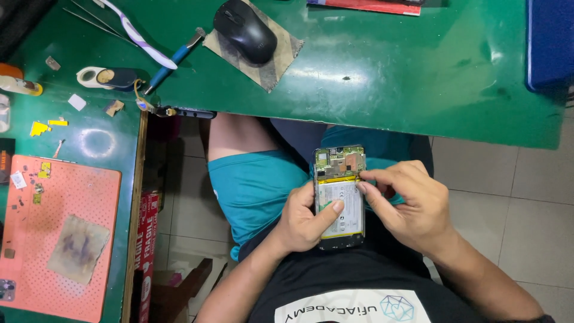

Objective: The person disassembles a smartphone, removes the back cover, and manipulates internal components including the battery and motherboard. They connect a charging cable to test the device, then reassemble the phone by reattaching the back cover and securing internal parts.

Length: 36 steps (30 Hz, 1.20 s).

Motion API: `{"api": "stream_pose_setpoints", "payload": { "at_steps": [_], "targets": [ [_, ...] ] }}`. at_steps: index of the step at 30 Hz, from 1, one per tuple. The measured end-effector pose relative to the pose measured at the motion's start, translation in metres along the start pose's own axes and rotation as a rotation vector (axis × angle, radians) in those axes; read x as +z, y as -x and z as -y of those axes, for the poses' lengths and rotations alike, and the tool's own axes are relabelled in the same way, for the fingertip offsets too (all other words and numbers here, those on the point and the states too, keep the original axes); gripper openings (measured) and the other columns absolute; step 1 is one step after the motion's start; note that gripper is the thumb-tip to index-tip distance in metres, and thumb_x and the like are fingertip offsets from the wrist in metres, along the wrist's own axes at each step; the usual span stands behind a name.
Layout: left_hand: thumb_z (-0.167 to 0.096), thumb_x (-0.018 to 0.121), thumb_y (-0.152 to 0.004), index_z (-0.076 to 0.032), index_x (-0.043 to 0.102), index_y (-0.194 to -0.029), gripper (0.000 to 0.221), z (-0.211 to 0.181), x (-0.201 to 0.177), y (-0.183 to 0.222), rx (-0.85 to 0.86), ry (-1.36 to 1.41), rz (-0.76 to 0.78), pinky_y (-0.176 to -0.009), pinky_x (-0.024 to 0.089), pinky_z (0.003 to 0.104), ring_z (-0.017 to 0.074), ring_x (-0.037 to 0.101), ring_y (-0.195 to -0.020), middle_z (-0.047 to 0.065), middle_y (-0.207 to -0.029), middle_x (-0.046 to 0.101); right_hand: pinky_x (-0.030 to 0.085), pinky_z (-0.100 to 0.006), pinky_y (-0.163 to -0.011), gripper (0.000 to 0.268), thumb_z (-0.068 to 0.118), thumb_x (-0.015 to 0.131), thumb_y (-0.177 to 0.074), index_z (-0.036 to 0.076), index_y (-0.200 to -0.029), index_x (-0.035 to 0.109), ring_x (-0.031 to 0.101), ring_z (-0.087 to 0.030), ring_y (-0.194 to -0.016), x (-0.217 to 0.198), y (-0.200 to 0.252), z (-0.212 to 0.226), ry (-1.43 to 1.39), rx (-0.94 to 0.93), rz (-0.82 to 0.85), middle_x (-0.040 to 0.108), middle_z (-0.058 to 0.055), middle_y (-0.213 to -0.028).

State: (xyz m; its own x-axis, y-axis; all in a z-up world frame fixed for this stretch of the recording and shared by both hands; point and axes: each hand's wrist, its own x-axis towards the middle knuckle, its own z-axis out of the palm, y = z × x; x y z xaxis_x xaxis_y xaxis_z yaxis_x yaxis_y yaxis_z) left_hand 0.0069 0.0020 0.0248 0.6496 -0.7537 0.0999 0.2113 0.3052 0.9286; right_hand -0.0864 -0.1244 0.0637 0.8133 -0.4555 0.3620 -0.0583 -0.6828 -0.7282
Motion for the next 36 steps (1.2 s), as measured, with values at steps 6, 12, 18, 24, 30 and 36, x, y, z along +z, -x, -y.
{"api": "stream_pose_setpoints", "payload": {
  "at_steps": [6, 12, 18, 24, 30, 36],
  "targets": [
    [-0.006, 0.057, -0.076, 0.003, 0.056, -0.081, 0.010, 0.006, -0.001, 0.004, -0.103, 0.154, 0.045, -0.053, 0.050, 0.031, 0.0168, 0.059, -0.060, 0.016, -0.065, 0.062, 0.044, -0.026, -0.060, 0.013, 0.004, 0.067, -0.069, 0.007, -0.081, 0.067, 0.051, -0.016, -0.050, -0.004, 0.000, 0.003, -0.029, 0.024, 0.018, 0.055, -0.002, -0.055],
    [-0.007, 0.056, -0.077, 0.002, 0.054, -0.084, 0.012, 0.011, -0.004, 0.006, -0.118, 0.197, 0.074, -0.054, 0.051, 0.033, 0.0207, 0.061, -0.061, 0.019, -0.068, 0.062, 0.043, -0.026, -0.060, 0.012, 0.005, 0.068, -0.069, 0.007, -0.081, 0.067, 0.051, -0.016, -0.051, -0.004, 0.001, 0.004, -0.036, 0.049, 0.019, 0.056, -0.002, -0.055],
    [-0.006, 0.059, -0.075, 0.004, 0.056, -0.081, 0.012, 0.011, -0.005, 0.004, -0.025, 0.054, 0.079, -0.053, 0.050, 0.031, 0.0165, 0.059, -0.061, 0.017, -0.065, 0.062, 0.044, -0.025, -0.054, 0.012, 0.004, 0.067, -0.070, 0.007, -0.082, 0.067, 0.049, -0.015, -0.051, -0.005, 0.000, 0.003, -0.029, 0.034, 0.004, 0.055, -0.003, -0.057],
    [-0.011, 0.059, -0.075, 0.004, 0.056, -0.081, 0.016, 0.010, -0.007, 0.001, 0.008, 0.078, 0.111, -0.054, 0.051, 0.032, 0.0185, 0.060, -0.059, 0.016, -0.066, 0.062, 0.045, -0.024, -0.054, 0.015, 0.004, 0.068, -0.069, 0.006, -0.083, 0.067, 0.050, -0.015, -0.053, -0.006, 0.001, 0.003, -0.043, 0.029, -0.018, 0.056, -0.003, -0.061],
    [-0.015, 0.050, -0.082, 0.004, 0.055, -0.081, 0.019, 0.015, -0.009, 0.005, -0.001, 0.110, 0.110, -0.053, 0.050, 0.031, 0.0184, 0.060, -0.060, 0.016, -0.066, 0.061, 0.046, -0.023, -0.052, 0.019, 0.001, 0.068, -0.068, 0.001, -0.087, 0.066, 0.051, -0.012, -0.052, -0.006, 0.002, 0.002, -0.074, -0.008, -0.061, 0.057, -0.006, -0.067],
    [-0.015, 0.038, -0.087, 0.005, 0.055, -0.081, 0.027, 0.010, -0.008, 0.000, -0.002, 0.086, 0.139, -0.053, 0.050, 0.031, 0.0175, 0.059, -0.060, 0.016, -0.066, 0.061, 0.047, -0.026, -0.054, 0.025, 0.000, 0.066, -0.070, -0.004, -0.094, 0.062, 0.053, -0.014, -0.053, -0.006, 0.004, -0.002, -0.077, -0.047, -0.093, 0.055, -0.011, -0.073]
  ]
}}
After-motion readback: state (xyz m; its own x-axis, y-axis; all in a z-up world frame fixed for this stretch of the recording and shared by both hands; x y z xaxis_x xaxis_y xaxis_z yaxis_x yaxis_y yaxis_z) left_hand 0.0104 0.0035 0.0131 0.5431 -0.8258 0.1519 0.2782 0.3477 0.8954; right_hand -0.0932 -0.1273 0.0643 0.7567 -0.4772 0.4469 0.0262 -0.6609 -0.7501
